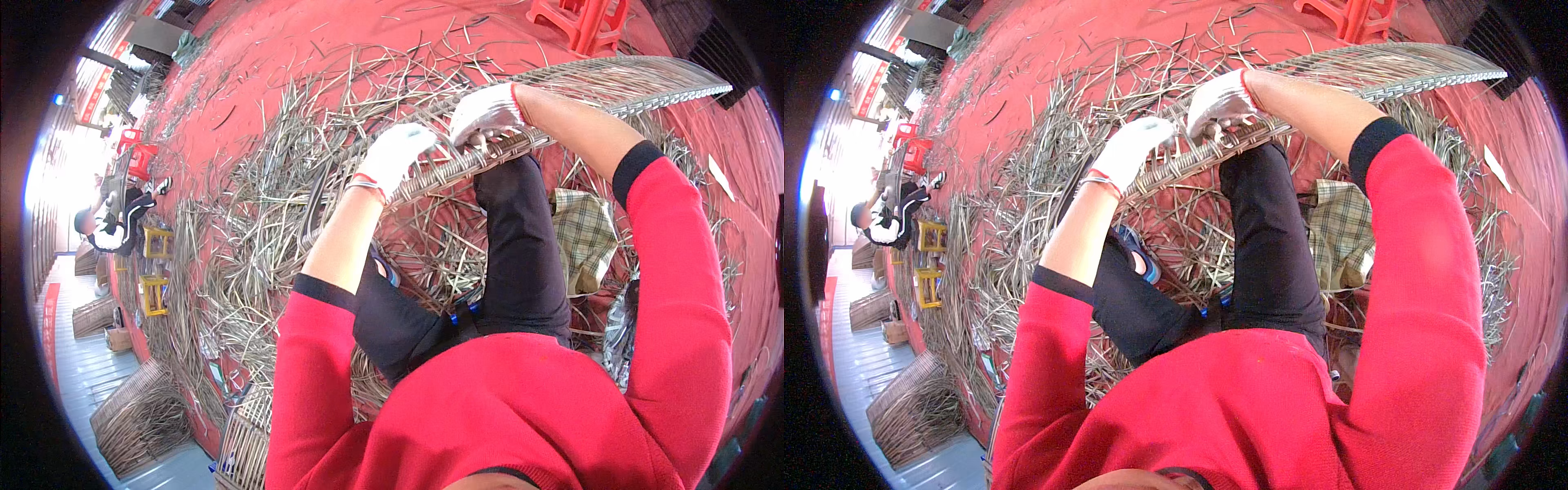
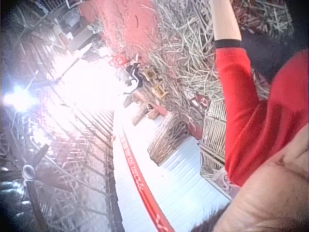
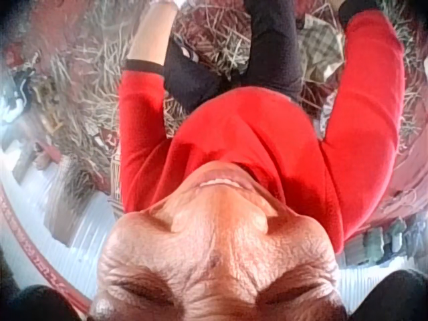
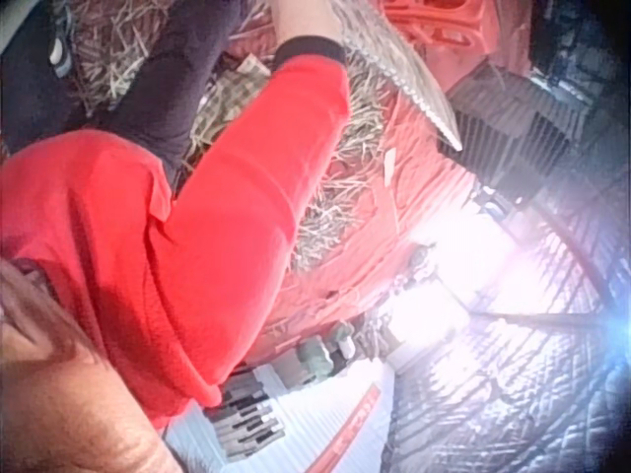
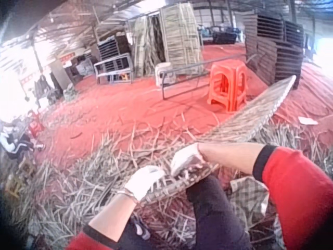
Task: The person weaves thin dried plant strips into a large circular basket frame. They repeatedly thread and pull the strips through the existing weave, tightening the structure by hand.
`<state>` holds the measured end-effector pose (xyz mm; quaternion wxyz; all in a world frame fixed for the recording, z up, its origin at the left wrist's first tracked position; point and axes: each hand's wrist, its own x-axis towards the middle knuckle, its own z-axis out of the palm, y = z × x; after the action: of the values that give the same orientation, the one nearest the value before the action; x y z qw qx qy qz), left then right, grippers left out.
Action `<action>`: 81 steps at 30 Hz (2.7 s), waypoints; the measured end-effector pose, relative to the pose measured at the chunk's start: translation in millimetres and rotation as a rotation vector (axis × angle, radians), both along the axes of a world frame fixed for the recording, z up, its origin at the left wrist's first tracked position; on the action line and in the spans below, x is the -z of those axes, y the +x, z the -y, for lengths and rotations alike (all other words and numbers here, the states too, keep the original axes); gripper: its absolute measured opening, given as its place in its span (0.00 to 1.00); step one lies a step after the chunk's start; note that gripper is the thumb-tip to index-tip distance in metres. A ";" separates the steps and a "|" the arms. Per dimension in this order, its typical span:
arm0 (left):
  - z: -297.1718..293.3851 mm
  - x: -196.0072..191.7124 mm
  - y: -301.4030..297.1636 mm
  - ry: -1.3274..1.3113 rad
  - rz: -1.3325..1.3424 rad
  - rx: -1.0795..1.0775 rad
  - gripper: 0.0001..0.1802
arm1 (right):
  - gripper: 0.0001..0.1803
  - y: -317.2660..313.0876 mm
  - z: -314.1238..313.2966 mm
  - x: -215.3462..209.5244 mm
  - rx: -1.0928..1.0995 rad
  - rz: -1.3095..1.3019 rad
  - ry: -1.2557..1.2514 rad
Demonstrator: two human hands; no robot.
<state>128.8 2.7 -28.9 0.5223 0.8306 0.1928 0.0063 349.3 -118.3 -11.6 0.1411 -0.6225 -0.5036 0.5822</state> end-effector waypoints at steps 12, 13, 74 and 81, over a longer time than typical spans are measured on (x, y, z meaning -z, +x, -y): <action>2.0 -12.6 -22.1 0.000 -0.030 -0.093 0.21 | 0.13 -24.7 57.2 -75.2 -0.244 0.339 0.404; 2.9 -12.7 -23.5 -0.001 -0.032 -0.101 0.21 | 0.12 -29.6 60.2 -77.3 -0.269 0.441 0.478; -4.2 -47.6 -78.0 0.938 0.175 -0.199 0.13 | 0.19 -91.4 -24.2 -5.9 -0.034 0.506 0.525; -28.7 10.0 -48.9 0.871 -0.199 0.168 0.19 | 0.19 -91.3 -53.3 19.8 -0.214 0.873 0.432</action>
<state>79.9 31.4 -39.0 0.1020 0.9823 0.1533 -0.0353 258.0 -65.0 -31.4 -0.0176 -0.7094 -0.6860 0.1609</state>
